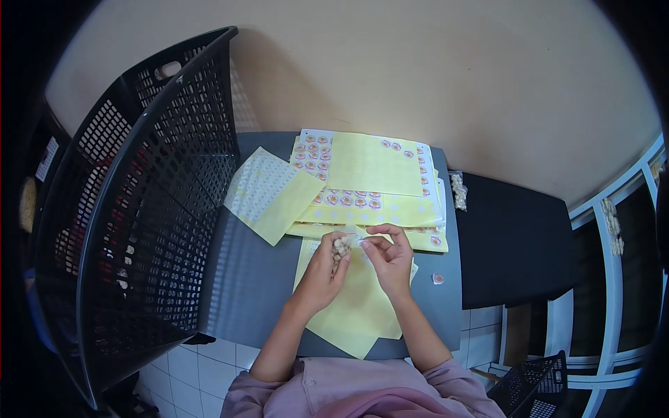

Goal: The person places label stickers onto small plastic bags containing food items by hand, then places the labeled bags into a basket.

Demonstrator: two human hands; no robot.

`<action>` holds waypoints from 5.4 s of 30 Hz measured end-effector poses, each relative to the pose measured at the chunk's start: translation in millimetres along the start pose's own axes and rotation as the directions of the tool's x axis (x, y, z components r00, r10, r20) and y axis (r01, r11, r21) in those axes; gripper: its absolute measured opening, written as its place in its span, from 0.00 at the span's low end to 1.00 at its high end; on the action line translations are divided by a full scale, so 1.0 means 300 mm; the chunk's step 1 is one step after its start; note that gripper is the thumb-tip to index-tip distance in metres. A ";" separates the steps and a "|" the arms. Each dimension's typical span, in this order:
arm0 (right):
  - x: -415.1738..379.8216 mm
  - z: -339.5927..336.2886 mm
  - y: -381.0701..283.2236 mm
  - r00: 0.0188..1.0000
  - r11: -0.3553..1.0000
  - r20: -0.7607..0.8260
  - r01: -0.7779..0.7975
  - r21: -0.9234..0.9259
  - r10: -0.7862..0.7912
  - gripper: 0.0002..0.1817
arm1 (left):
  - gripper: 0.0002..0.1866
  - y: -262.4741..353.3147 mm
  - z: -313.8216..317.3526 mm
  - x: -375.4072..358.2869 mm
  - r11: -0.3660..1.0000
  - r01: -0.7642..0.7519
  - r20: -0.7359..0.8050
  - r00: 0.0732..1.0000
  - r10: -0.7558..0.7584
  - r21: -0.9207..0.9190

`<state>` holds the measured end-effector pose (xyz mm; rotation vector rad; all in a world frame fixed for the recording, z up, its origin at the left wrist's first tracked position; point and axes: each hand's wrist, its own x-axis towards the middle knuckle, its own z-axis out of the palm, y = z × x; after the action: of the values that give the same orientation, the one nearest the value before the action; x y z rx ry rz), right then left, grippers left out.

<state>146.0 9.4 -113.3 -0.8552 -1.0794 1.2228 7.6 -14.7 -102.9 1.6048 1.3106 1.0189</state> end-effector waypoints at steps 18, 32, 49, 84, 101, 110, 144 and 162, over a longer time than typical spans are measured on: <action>-0.016 0.027 -0.009 0.931 0.838 -0.029 0.315 -0.445 -0.365 0.14 | 0.20 0.024 0.072 -0.005 0.959 -0.115 -0.107 0.983 0.147 0.260; -0.011 0.021 -0.032 0.956 0.852 -0.009 0.256 -0.456 -0.292 0.16 | 0.22 0.019 0.085 -0.016 0.928 -0.166 -0.146 0.963 0.225 0.332; 0.029 -0.051 -0.041 0.957 0.969 0.169 -0.244 0.035 0.235 0.32 | 0.19 0.004 0.037 -0.032 0.954 -0.064 0.131 0.986 0.106 -0.294; -0.098 -0.086 -0.113 0.985 0.982 0.172 0.046 -0.185 -0.013 0.18 | 0.13 0.124 0.106 0.011 0.888 -0.095 -0.127 0.991 0.042 -0.450; 0.087 -0.635 -0.117 0.912 0.933 -0.370 0.040 -0.357 -0.180 0.10 | 0.34 0.189 0.290 0.035 0.958 -0.103 -0.002 0.994 0.107 -0.269; 0.227 -0.871 0.114 0.889 0.419 -0.452 -0.385 -0.822 -0.070 0.19 | 0.12 0.104 0.032 -0.129 0.992 -0.004 -0.303 0.952 -0.035 -0.128; -0.010 0.812 -0.515 0.294 0.341 0.722 0.936 -0.085 -0.626 0.21 | 0.33 0.588 -1.355 -0.882 0.951 -0.296 -0.359 0.881 0.309 0.092; -0.059 0.981 -0.517 0.294 0.460 0.872 0.883 -0.091 -0.392 0.18 | 0.19 0.057 -1.651 -0.087 0.072 0.115 -0.033 0.719 -0.694 0.991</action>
<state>-89.7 -47.5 115.1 -0.0981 -2.3390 0.3879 -452.4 4.4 82.7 1.8409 2.0313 -0.8939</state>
